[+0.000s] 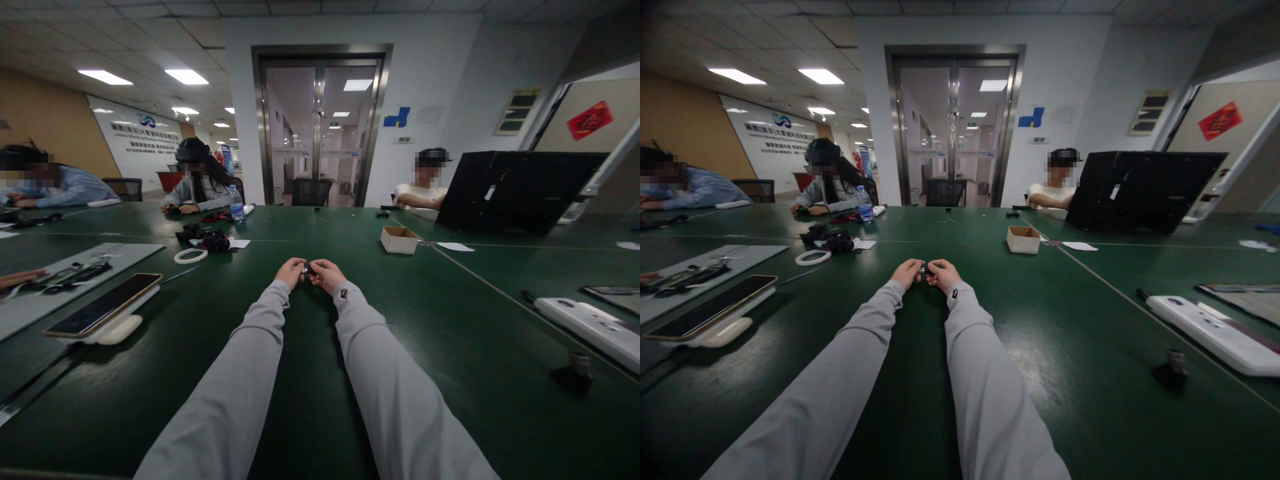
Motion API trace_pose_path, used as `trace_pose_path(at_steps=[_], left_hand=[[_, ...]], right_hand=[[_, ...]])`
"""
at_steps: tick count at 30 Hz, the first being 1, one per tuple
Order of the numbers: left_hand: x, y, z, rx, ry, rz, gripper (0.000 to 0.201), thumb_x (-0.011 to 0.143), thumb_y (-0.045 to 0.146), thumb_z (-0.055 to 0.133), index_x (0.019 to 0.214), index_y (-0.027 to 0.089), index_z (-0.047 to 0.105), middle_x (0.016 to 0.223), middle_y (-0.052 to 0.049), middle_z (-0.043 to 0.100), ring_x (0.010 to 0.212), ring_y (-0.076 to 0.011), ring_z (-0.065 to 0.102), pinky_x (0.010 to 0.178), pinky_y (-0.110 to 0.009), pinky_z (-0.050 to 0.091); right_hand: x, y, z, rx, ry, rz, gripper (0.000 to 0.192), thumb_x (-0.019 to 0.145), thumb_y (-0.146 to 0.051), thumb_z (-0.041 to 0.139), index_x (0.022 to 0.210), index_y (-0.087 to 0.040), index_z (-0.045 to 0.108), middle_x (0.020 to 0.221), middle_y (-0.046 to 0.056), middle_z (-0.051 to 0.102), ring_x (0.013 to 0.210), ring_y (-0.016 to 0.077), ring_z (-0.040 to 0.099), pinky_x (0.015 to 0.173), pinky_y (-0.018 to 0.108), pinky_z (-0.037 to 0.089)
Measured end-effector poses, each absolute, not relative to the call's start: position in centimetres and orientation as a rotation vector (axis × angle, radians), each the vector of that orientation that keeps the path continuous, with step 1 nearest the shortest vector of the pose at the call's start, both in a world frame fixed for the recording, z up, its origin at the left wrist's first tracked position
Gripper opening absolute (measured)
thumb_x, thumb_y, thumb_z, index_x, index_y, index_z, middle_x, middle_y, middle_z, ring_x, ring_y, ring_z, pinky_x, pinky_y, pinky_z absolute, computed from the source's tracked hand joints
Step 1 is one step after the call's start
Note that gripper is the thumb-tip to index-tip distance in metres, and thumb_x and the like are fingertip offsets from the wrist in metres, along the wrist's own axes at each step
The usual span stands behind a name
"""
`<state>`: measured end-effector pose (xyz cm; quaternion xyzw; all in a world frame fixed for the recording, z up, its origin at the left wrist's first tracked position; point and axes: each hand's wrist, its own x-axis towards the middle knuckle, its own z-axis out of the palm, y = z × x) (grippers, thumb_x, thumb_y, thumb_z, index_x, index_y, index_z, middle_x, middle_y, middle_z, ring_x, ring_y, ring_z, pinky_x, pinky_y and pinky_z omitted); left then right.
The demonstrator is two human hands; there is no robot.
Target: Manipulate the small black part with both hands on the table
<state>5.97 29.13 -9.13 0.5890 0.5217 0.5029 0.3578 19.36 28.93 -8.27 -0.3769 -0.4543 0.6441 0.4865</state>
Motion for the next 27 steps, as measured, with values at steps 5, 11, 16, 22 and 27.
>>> trace_pose_path(at_steps=[5, 11, 16, 22, 27], left_hand=[[6.13, 29.02, -9.07, 1.465, 1.336, 1.267, 0.027, 0.075, 0.028, 0.05, 0.097, 0.014, 0.055, 0.049, 0.004, 0.051, 0.042, -0.0079, 0.043, 0.045, -0.02, 0.032], [6.13, 29.25, -9.49, 1.515, 1.265, 1.278, 0.025, 0.071, 0.02, 0.054, 0.095, 0.014, 0.056, 0.055, 0.002, 0.054, 0.054, -0.0099, 0.053, 0.048, -0.019, 0.036], [6.07, 29.06, -9.4, 1.516, 1.251, 1.307, 0.024, 0.068, 0.018, 0.056, 0.092, 0.014, 0.057, 0.056, 0.002, 0.053, 0.057, -0.0104, 0.053, 0.051, -0.02, 0.039], [6.06, 28.92, -9.25, 1.52, 1.241, 1.343, 0.028, 0.064, 0.014, 0.059, 0.092, 0.015, 0.058, 0.058, 0.003, 0.052, 0.054, -0.0087, 0.049, 0.054, -0.022, 0.041], [5.91, 29.29, -9.59, 1.534, 1.237, 1.37, 0.031, 0.063, 0.013, 0.061, 0.094, 0.015, 0.059, 0.063, 0.0, 0.056, 0.062, -0.0104, 0.053, 0.062, -0.024, 0.044]], right_hand=[[19.33, 28.97, -8.3, -0.913, -1.104, 1.565, 0.004, 0.083, -0.011, 0.051, 0.081, -0.014, 0.049, 0.048, -0.001, 0.055, 0.039, 0.0084, 0.052, 0.037, 0.016, 0.043], [19.3, 28.93, -8.22, -0.916, -1.098, 1.574, 0.007, 0.081, -0.012, 0.055, 0.081, -0.015, 0.049, 0.051, 0.0, 0.057, 0.039, 0.0082, 0.052, 0.036, 0.016, 0.043], [19.33, 28.98, -8.33, -0.903, -1.098, 1.57, 0.008, 0.08, -0.013, 0.056, 0.081, -0.014, 0.049, 0.049, -0.001, 0.056, 0.039, 0.0084, 0.052, 0.036, 0.016, 0.042], [19.31, 29.2, -8.55, -0.91, -1.081, 1.566, 0.009, 0.08, -0.015, 0.057, 0.08, -0.015, 0.048, 0.048, -0.002, 0.053, 0.037, 0.008, 0.051, 0.035, 0.016, 0.042], [19.39, 29.29, -8.66, -0.906, -1.091, 1.563, 0.01, 0.079, -0.017, 0.059, 0.081, -0.015, 0.049, 0.049, -0.002, 0.054, 0.038, 0.0078, 0.052, 0.036, 0.016, 0.043]])
